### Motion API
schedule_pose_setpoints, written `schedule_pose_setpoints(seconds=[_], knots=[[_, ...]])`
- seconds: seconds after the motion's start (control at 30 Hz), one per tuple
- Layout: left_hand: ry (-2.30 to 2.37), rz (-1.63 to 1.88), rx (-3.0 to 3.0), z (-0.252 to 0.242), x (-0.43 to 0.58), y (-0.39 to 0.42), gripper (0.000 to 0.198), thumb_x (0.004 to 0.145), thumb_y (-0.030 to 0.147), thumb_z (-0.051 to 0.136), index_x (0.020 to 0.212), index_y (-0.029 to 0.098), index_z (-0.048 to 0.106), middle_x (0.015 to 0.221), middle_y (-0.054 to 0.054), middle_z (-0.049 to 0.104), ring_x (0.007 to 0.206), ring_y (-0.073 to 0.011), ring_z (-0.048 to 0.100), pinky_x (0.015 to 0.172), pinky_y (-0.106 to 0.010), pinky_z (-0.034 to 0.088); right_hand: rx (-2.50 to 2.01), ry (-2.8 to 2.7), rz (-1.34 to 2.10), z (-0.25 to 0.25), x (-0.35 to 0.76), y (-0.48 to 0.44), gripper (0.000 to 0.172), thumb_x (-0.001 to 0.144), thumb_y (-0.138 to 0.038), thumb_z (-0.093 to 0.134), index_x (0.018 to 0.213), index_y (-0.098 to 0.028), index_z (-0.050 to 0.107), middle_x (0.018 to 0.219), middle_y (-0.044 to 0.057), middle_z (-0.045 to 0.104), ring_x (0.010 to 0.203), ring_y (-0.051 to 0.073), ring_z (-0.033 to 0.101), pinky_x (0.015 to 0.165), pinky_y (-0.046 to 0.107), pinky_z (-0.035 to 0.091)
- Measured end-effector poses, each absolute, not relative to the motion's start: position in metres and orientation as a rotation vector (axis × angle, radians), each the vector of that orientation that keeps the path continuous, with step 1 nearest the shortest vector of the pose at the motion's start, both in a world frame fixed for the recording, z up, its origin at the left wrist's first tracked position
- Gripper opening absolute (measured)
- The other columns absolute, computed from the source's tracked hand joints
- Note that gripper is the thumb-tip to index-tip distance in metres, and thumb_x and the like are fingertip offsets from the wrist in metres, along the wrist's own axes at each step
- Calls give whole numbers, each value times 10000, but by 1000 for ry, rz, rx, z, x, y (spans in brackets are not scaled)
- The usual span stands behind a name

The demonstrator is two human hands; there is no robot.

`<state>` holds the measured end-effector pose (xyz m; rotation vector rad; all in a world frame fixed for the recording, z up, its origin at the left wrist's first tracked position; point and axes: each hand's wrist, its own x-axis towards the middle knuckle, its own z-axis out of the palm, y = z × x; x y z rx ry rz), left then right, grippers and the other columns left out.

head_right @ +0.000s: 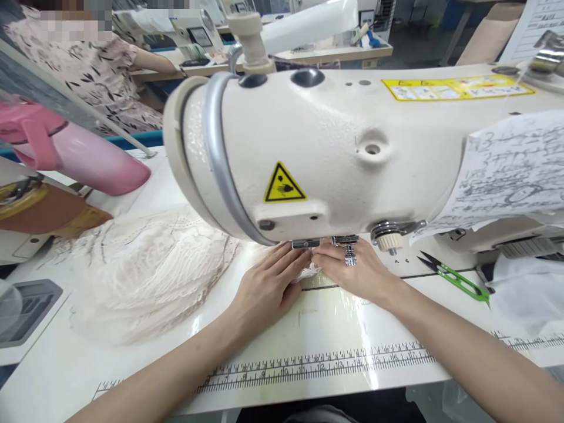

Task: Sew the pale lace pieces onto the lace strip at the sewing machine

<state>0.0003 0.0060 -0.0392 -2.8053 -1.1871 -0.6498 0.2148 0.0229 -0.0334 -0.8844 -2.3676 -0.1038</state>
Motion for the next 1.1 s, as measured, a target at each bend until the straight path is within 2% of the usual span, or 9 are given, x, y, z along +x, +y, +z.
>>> schedule_pose_setpoints(seconds=[0.1, 0.23, 0.33, 0.5, 0.67, 0.9, 1.1], knots=[[-1198, -652, -2813, -39, 1, 6, 381, 878, 150, 470, 1244, 118, 573, 1298, -117, 586, 1236, -270, 529, 1056, -450, 451, -935, -2350, -125, -32, 215, 22, 235, 885, -188, 555, 1074, -270, 668, 1005, -7, 724, 877, 138, 666, 802, 260, 514], [-1212, -624, -2836, -39, 1, 7, 409, 887, 156, 465, 1289, 137, 538, 1309, -115, 576, 1256, -273, 508, 1051, -461, 449, -1004, -2297, -88, -33, 214, 22, 200, 913, -248, 522, 1029, -295, 679, 903, -32, 729, 758, 142, 661, 706, 279, 540], [-1235, -624, -2852, -39, 1, 8, 435, 885, 158, 464, 1317, 156, 512, 1325, -108, 564, 1273, -277, 488, 1032, -467, 463, -1007, -2281, -17, -41, 215, 22, 240, 927, -242, 490, 1087, -308, 656, 879, -43, 721, 706, 141, 647, 680, 288, 548], [-1205, -670, -2835, -39, 1, 9, 389, 901, 162, 460, 1281, 128, 535, 1316, -125, 569, 1277, -281, 486, 1025, -468, 472, -1030, -2237, -4, -59, 219, 22, 288, 918, -259, 511, 1180, -318, 613, 942, -31, 712, 763, 159, 655, 726, 300, 555], [-1013, -753, -2833, -38, 1, 7, 257, 929, 109, 434, 1122, 112, 604, 1232, -106, 634, 1194, -218, 570, 1052, -409, 464, -1049, -2229, -102, -61, 219, 24, 245, 905, -278, 540, 1122, -279, 654, 956, 7, 712, 788, 170, 661, 723, 303, 561], [-1088, -761, -2796, -35, 1, 5, 213, 912, 81, 429, 1002, 98, 621, 1165, -126, 666, 1138, -220, 609, 994, -365, 514, -863, -2512, -154, -50, 216, 26, 279, 905, -118, 498, 1118, -231, 637, 1097, 26, 688, 973, 152, 631, 841, 275, 516], [-1127, -768, -2735, -35, -1, 7, 236, 893, 61, 413, 986, 107, 625, 1133, -125, 680, 1116, -236, 623, 978, -374, 523, -881, -2549, -241, -46, 205, 20, 240, 895, -92, 489, 1043, -204, 642, 1072, 29, 696, 973, 151, 621, 764, 282, 479]])
